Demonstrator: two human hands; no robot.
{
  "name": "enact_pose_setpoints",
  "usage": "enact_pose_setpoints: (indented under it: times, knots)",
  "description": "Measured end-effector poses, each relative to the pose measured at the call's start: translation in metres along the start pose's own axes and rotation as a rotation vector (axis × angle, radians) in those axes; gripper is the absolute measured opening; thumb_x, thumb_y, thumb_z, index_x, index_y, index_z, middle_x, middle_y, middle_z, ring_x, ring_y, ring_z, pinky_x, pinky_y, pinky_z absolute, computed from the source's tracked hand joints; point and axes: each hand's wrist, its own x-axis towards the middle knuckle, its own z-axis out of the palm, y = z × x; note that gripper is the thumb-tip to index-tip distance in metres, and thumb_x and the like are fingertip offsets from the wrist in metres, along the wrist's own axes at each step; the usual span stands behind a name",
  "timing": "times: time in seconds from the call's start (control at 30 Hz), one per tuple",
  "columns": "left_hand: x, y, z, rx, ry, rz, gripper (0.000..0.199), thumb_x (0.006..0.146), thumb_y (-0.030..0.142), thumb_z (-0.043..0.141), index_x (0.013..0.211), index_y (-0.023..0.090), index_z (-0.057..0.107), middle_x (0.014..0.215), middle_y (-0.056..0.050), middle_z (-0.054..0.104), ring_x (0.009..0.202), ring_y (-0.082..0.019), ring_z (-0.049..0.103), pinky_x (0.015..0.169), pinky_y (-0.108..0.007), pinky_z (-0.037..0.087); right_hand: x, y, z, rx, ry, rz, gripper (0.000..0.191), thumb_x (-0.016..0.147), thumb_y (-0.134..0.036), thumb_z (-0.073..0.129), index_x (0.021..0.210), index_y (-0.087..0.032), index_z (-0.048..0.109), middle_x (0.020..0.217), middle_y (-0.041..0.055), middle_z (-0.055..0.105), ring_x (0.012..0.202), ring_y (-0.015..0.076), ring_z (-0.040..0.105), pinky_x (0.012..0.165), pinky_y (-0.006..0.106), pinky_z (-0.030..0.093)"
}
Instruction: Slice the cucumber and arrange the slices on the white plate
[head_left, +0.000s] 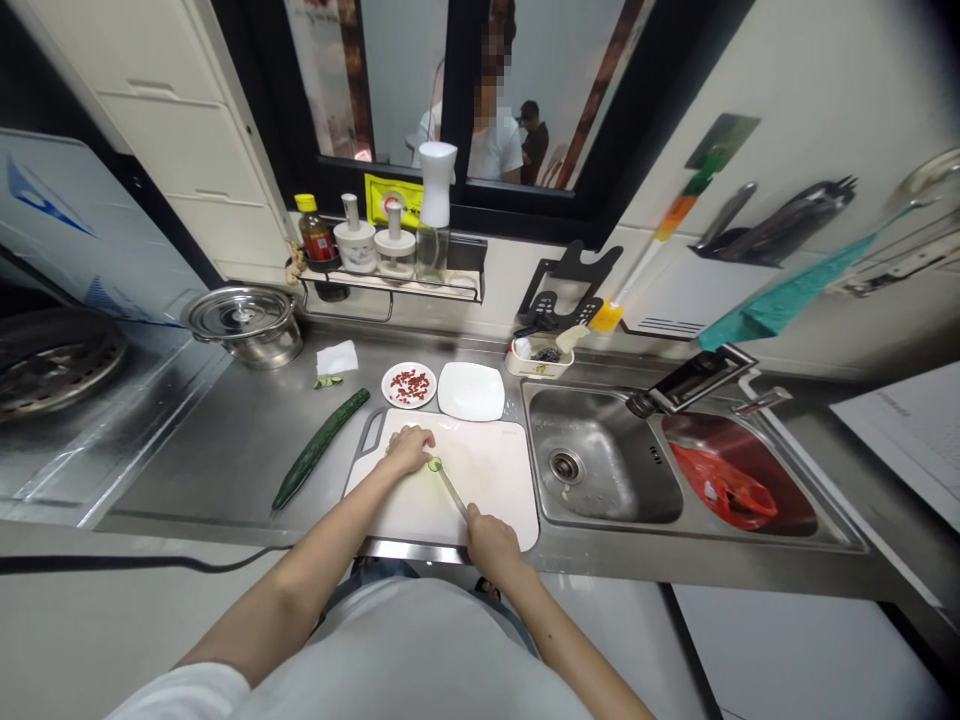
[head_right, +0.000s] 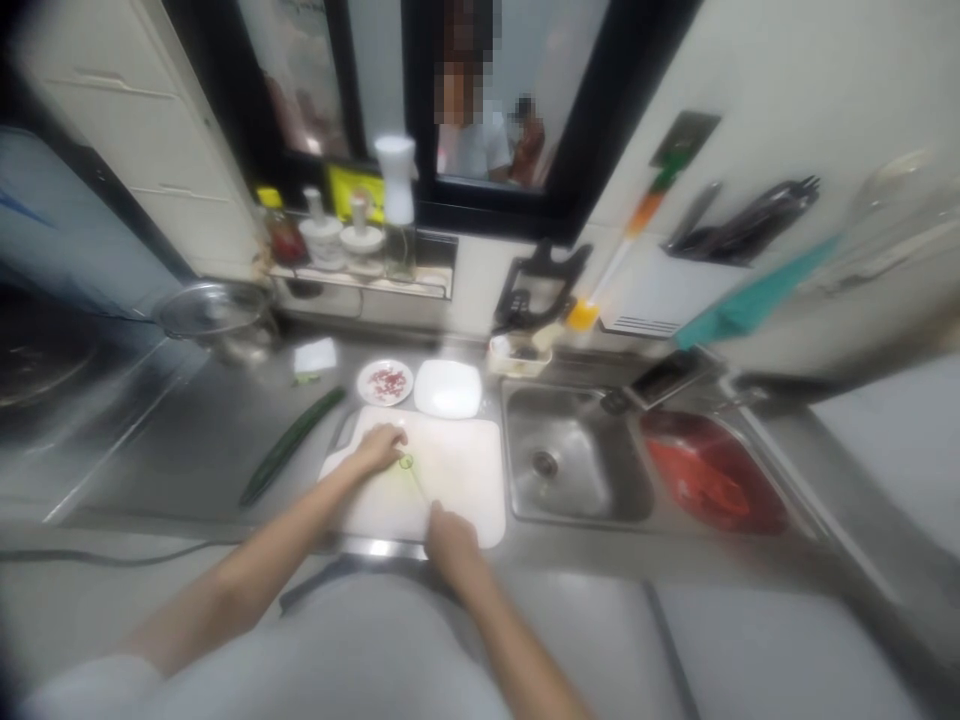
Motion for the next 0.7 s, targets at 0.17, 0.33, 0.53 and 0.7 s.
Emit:
enact_pose_setpoints:
  times: [0.17,0.33,0.53,0.7]
  knots:
    - [-0.001,0.0,0.0,-0.006,0.004,0.005,0.022,0.075,0.03,0.068,0.096,0.026,0.064,0.108,-0.005,0.062,0.107,-0.026,0.052,0.09,-0.036,0.038,0.002,-0.002,-0.007,0.004,-0.018,0.002,0.039,0.087,-0.007,0.033,0.123,-0.012,0.048,0.101,0.0175,0.068,0.097,0.0254,0.065,0.073,0.031,0.043]
    - [-0.002,0.001,-0.001,0.002,0.001,-0.006,0.023,0.075,0.029,0.068,0.097,0.026,0.064,0.109,-0.005,0.062,0.107,-0.025,0.051,0.09,-0.036,0.038,0.004,-0.004,-0.013,-0.005,-0.02,0.003,0.038,0.087,-0.008,0.034,0.121,-0.012,0.049,0.1,0.0166,0.068,0.097,0.0261,0.065,0.072,0.031,0.043]
    - [-0.002,0.001,-0.001,0.0,-0.001,-0.002,0.023,0.075,0.03,0.068,0.097,0.026,0.064,0.109,-0.004,0.062,0.106,-0.024,0.052,0.089,-0.035,0.038,0.007,-0.006,-0.014,-0.006,-0.014,-0.004,0.038,0.086,-0.007,0.035,0.121,-0.012,0.049,0.102,0.0167,0.068,0.097,0.0268,0.065,0.072,0.032,0.044]
    - [-0.001,-0.001,0.0,-0.007,-0.009,-0.004,0.025,0.074,0.031,0.069,0.098,0.026,0.064,0.109,-0.004,0.063,0.105,-0.023,0.051,0.089,-0.033,0.038,0.007,-0.005,-0.013,-0.01,-0.029,0.0,0.036,0.087,-0.009,0.034,0.12,-0.013,0.048,0.102,0.016,0.068,0.096,0.0259,0.065,0.072,0.031,0.044]
